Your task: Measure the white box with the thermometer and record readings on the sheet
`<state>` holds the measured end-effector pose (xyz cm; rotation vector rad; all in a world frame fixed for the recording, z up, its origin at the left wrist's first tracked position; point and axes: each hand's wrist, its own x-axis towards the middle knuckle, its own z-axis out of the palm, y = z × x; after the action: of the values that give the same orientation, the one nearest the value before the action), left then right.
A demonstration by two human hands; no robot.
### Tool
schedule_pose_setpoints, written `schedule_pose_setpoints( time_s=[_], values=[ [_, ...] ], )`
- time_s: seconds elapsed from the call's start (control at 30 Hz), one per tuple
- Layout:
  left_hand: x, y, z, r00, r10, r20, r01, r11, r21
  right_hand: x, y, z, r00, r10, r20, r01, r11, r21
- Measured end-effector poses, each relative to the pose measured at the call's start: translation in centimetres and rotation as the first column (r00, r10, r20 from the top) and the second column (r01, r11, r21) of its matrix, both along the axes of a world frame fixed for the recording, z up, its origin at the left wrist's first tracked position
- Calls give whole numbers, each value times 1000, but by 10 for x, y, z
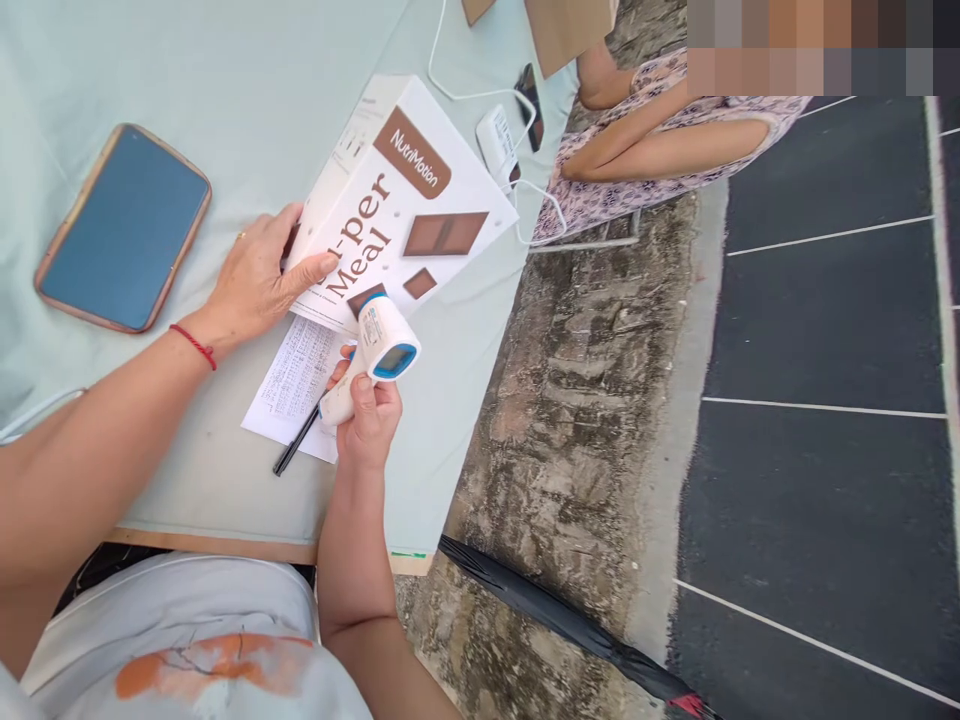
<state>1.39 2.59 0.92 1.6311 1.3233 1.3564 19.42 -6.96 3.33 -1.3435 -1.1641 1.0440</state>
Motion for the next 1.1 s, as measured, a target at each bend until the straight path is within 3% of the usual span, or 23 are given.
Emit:
schedule_pose_setpoints(
  time_s=[0.4, 0.63, 0.87, 1.1],
  values=[
    [2, 1, 2, 1000, -1, -5, 1, 997, -76, -1, 0, -2, 999, -36, -27, 36, 999, 7],
    [0, 1, 2, 1000, -19, 9, 20, 996, -92, -3, -3, -3, 988, -48, -144, 50, 999, 15],
    [-2, 0, 0, 999, -34, 16, 36, 994, -100, -7, -6, 1, 996, -78, -32, 76, 995, -57],
    [0, -3, -1, 994, -101, 31, 100, 995, 19, -8, -19, 11, 993, -112, 44, 114, 992, -61]
  ],
)
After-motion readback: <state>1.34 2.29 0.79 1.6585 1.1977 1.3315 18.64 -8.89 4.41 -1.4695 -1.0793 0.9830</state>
